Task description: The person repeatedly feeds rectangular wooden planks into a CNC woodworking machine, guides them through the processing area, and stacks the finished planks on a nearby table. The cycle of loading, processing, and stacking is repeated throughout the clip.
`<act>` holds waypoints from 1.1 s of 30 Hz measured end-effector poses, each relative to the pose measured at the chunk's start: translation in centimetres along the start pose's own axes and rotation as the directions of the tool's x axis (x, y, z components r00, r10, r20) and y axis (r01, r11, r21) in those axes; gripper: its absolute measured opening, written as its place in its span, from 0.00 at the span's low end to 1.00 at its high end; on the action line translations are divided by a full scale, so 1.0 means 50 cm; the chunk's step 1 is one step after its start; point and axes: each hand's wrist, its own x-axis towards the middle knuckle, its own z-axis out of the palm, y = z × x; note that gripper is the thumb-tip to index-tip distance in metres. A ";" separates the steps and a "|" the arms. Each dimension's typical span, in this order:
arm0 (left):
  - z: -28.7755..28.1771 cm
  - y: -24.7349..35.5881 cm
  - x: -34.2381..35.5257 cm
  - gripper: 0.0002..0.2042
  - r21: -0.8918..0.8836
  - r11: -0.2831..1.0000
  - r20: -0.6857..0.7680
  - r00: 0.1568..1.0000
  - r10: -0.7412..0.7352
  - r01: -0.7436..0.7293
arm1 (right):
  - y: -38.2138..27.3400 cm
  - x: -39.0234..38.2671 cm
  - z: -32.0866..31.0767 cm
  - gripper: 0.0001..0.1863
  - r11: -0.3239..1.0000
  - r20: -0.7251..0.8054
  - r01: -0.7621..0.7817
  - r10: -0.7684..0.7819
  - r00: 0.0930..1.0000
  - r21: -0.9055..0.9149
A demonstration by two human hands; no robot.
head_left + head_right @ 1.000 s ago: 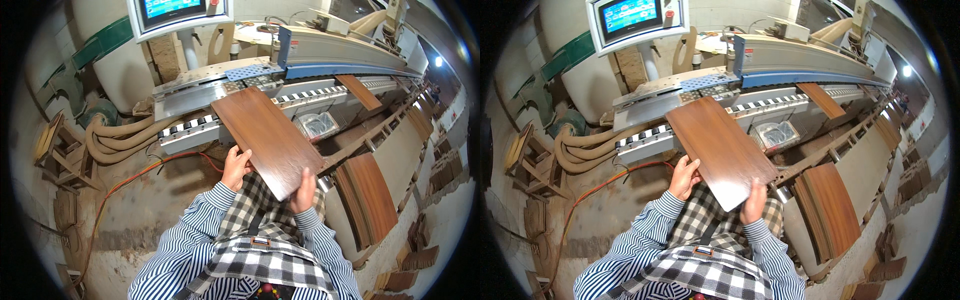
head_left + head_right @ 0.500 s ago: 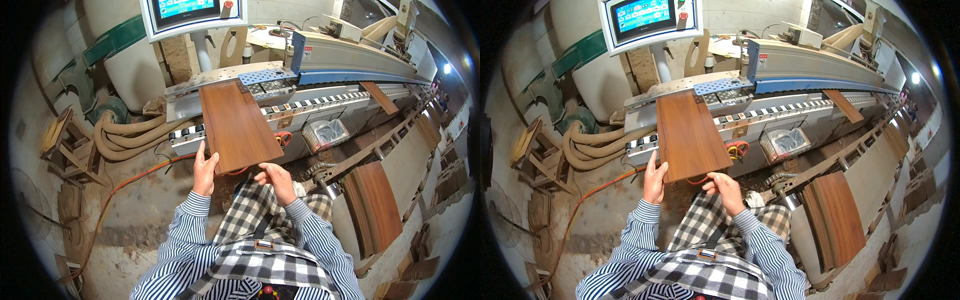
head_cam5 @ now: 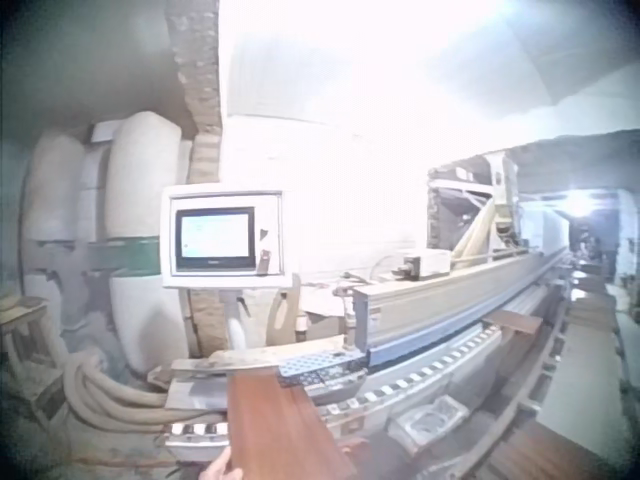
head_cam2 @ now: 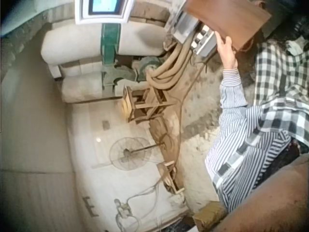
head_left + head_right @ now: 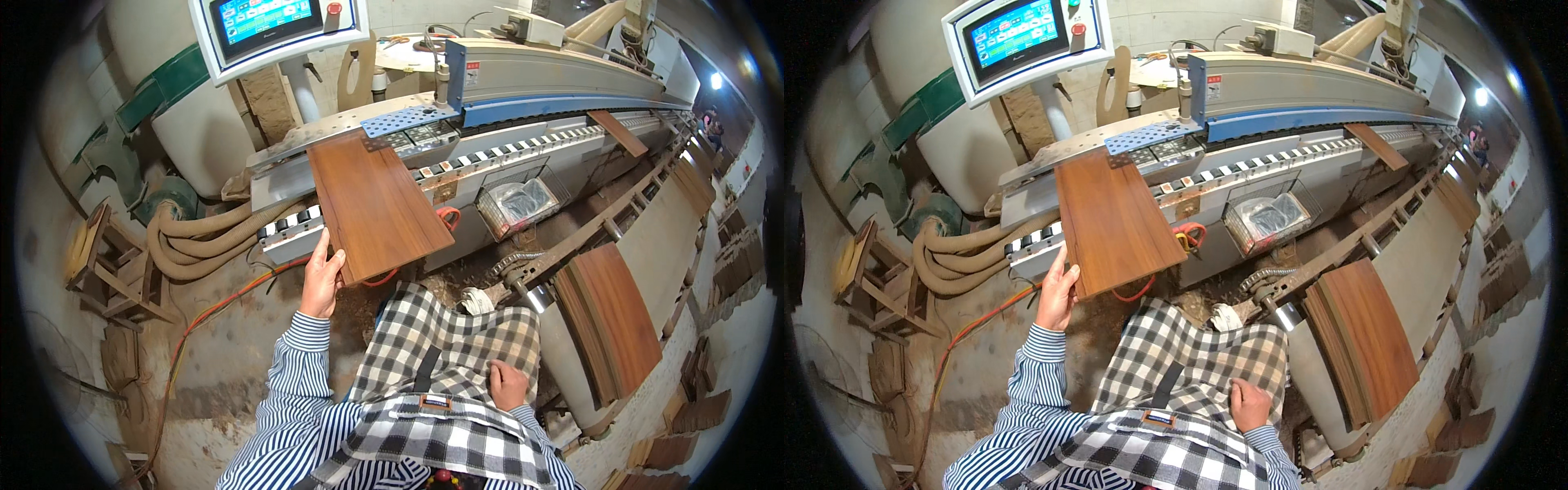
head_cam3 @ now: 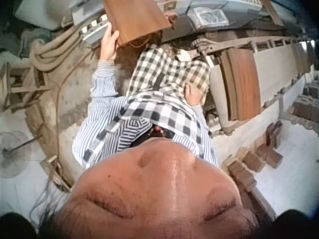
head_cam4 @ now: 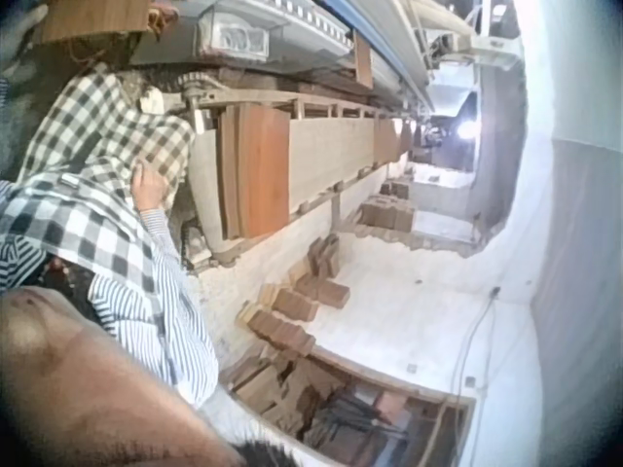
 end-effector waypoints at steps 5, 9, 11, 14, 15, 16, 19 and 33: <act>0.026 -0.021 0.022 0.30 -0.014 1.000 0.002 1.000 -0.012 0.012 | 0.007 0.009 0.011 0.07 0.999 -0.044 0.039 -0.038 0.998 0.017; 0.078 -0.026 0.046 0.30 -0.058 0.998 0.036 0.999 -0.001 0.003 | 0.014 0.004 0.010 0.07 0.999 -0.037 0.024 -0.023 0.999 0.021; 0.098 -0.038 0.058 0.30 -0.075 0.997 0.022 1.000 -0.007 0.008 | 0.009 0.004 0.001 0.07 1.000 -0.013 0.005 -0.005 1.000 0.019; 0.155 -0.028 0.065 0.30 -0.077 0.997 -0.028 0.999 -0.026 0.024 | 0.015 0.005 0.003 0.07 1.000 -0.010 0.007 -0.007 1.000 0.018; 0.163 -0.034 0.072 0.29 -0.050 0.999 -0.031 0.999 -0.020 0.018 | 0.014 0.004 0.001 0.07 1.000 -0.017 0.015 -0.014 1.000 0.023; 0.170 -0.042 0.079 0.29 -0.023 1.000 -0.034 0.999 -0.014 0.013 | 0.012 0.005 0.000 0.08 0.999 -0.024 0.022 -0.021 0.999 0.027; 0.207 -0.051 0.094 0.29 -0.041 0.999 -0.018 1.000 -0.012 0.012 | 0.013 0.004 -0.001 0.08 0.999 -0.031 0.020 -0.018 0.999 0.047; 0.410 -0.114 0.199 0.30 -0.073 0.996 0.020 0.999 -0.040 0.041 | 0.036 -0.008 -0.032 0.10 0.905 -0.033 -0.155 0.183 0.983 0.395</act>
